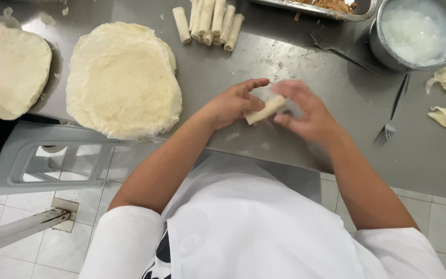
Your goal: The person organizes small sandwich rolls into a plastic bag, peels layers of dough from a stack, and rolls a new sandwich by hand.
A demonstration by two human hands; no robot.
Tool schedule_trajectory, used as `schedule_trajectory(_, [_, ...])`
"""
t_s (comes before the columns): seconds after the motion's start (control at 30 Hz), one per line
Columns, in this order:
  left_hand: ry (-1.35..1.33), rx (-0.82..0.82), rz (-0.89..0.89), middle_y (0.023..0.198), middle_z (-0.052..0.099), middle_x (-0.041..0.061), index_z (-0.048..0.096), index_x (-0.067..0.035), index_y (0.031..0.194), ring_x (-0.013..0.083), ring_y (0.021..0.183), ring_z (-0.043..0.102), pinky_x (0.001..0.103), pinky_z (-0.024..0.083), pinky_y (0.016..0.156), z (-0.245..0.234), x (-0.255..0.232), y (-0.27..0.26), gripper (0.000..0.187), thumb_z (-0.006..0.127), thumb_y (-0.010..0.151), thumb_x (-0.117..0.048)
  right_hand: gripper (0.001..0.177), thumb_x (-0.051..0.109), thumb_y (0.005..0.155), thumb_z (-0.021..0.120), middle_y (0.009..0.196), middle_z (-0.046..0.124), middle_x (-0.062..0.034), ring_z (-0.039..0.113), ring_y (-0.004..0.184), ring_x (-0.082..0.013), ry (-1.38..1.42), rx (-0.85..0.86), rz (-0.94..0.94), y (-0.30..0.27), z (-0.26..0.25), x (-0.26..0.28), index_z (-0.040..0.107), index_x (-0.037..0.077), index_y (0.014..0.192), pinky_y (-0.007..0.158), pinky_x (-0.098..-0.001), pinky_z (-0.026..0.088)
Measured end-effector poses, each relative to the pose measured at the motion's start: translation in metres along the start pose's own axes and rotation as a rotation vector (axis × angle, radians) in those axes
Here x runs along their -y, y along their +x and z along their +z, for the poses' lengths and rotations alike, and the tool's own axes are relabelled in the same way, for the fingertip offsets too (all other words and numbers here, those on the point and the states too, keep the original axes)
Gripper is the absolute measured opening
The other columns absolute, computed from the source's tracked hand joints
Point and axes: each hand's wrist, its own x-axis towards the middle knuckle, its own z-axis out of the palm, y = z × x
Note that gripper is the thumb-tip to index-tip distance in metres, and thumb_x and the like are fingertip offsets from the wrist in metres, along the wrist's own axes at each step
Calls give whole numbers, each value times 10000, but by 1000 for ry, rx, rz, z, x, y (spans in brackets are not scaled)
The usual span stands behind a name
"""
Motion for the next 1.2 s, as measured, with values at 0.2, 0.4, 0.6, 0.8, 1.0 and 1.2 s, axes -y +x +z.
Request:
schedule_trajectory(0.2, [226,-62,151,1256,777,235,648,45,1455,276,998,852,369,762,796,14,-21,-22,511,830,1006,-116,261,163,1052,865,962,758,-105,735,883,-327,-145,-145,10,-19,16,-1,832,74,1295,853,-429,540])
schedule_trajectory(0.4, [506,-225,321,1053,790,126,803,-35,1311,183,942,777,325,675,837,18,-6,-40,265,790,1048,-67,323,99,1077,778,897,795,-149,705,789,-185,230,-126,229,-35,32,-6,780,-27,1374,739,-342,545])
schedule_trajectory(0.6, [543,-299,483,1049,805,54,836,-129,1270,118,990,778,273,665,923,29,-10,-39,220,839,1053,-167,404,83,1123,642,1016,795,-228,789,1004,-284,602,-162,383,-43,45,1,683,-48,1504,762,-359,666])
schedule_trajectory(0.8, [568,-240,407,1055,808,131,815,-57,1249,192,899,771,346,653,823,39,-15,-45,199,809,1052,-86,423,170,1108,691,1229,775,-172,688,1122,-227,570,-163,444,-43,42,21,715,-33,1479,1006,-411,589])
schedule_trajectory(1.0, [731,-179,426,1160,793,201,803,-18,1211,257,856,776,400,656,757,53,-28,-45,200,802,1017,-68,284,150,1087,731,949,780,-131,698,886,-179,682,-140,561,-60,54,-3,811,-59,1262,777,-339,572])
schedule_trajectory(1.2, [853,-370,475,1263,767,202,778,-78,1361,339,1001,806,487,662,857,4,-87,-11,301,781,1064,-126,337,91,1100,645,1037,799,-200,833,917,-262,1017,-315,556,-69,47,-9,705,-46,1402,735,-372,679])
